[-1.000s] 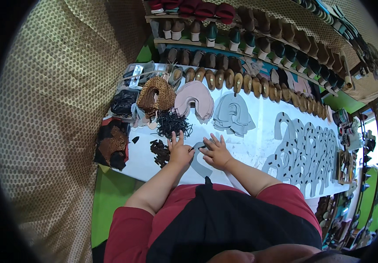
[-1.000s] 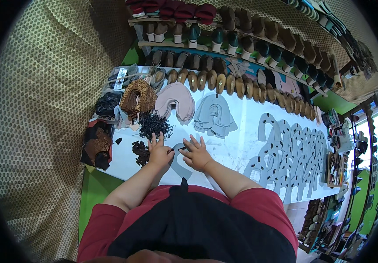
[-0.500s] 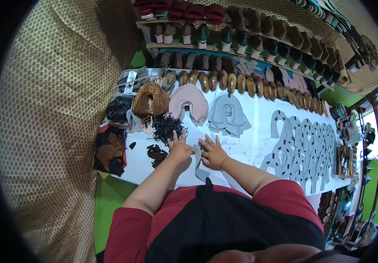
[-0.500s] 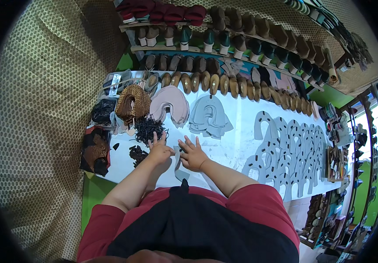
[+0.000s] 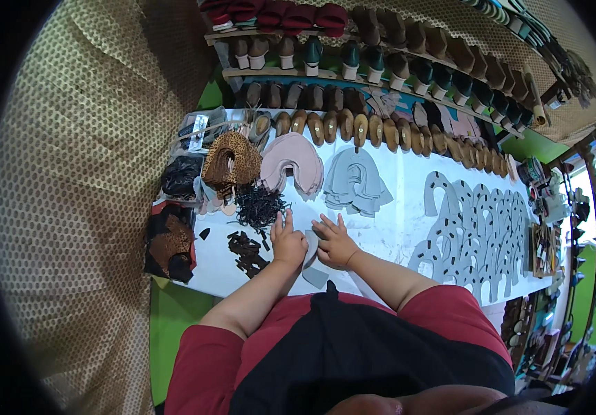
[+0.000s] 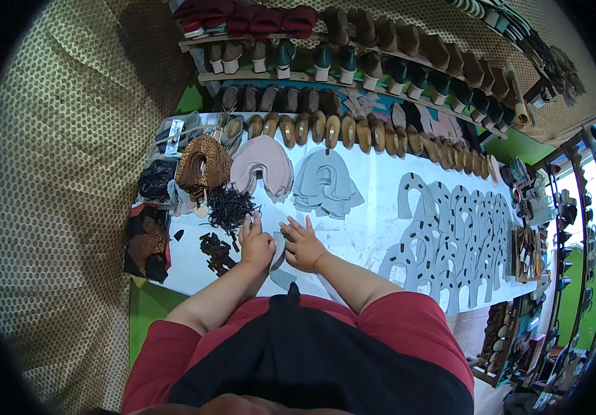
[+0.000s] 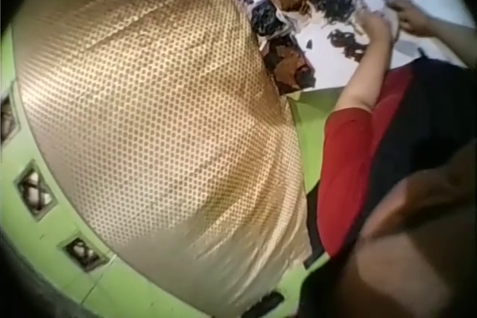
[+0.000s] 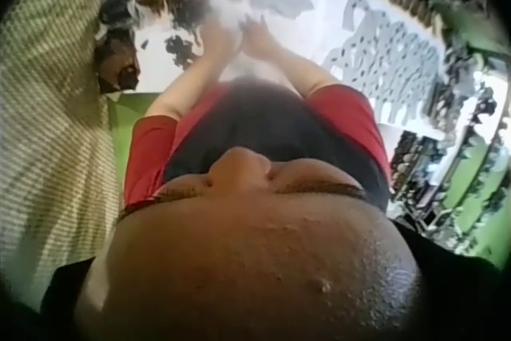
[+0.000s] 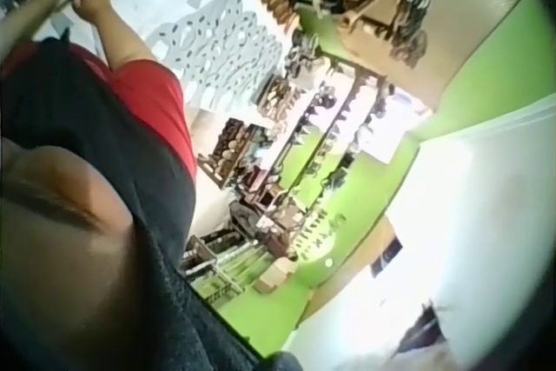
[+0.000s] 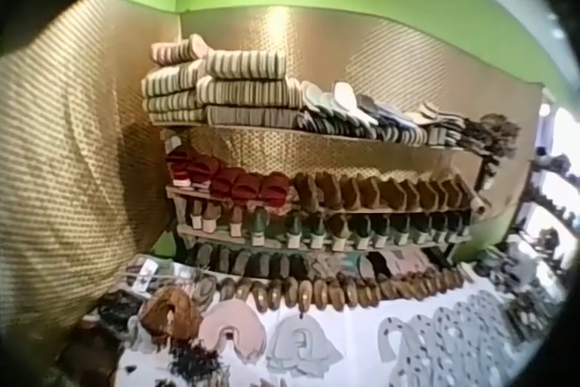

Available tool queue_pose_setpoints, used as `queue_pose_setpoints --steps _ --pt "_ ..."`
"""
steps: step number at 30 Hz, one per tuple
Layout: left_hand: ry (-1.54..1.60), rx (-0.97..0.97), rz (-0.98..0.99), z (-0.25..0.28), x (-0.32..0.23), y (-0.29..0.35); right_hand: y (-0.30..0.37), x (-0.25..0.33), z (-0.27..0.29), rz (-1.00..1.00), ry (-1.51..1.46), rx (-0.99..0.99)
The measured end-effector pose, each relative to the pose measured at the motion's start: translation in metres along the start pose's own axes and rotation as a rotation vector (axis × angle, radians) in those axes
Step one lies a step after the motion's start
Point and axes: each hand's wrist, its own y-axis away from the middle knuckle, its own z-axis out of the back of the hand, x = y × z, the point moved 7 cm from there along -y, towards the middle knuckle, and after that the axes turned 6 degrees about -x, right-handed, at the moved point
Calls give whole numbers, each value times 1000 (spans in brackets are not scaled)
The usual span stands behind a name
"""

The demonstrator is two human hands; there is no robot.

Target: Sorting and arranging various shoe upper components on a workbench in preparation for assembly.

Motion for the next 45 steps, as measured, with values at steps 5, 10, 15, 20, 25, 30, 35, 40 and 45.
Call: queue_pose_setpoints --steps 5,10,15,20,25,30,35,40,45 --pt "-45 -2 -54 -9 -4 5 -1 1 0 -7 37 73" --pt "-44 12 -71 -17 -3 9 3 -5 1 -45 62 -102" --pt "-5 9 -17 -12 0 8 2 -3 3 -78 76 -86" --pt "-21 31 9 -14 1 8 3 -3 4 -96 97 -105" --pt "-26 51 15 -17 2 7 4 -3 3 -72 113 -146" --pt "-25 94 32 -18 5 5 7 -1 1 -1 89 -59" --pt "-34 104 -7 -20 7 4 5 2 5 -19 71 -44" --pt "-88 106 -105 -16 -1 2 4 2 4 -30 80 -8" --pt "-82 119 -157 -16 2 0 4 2 2 -32 90 3"
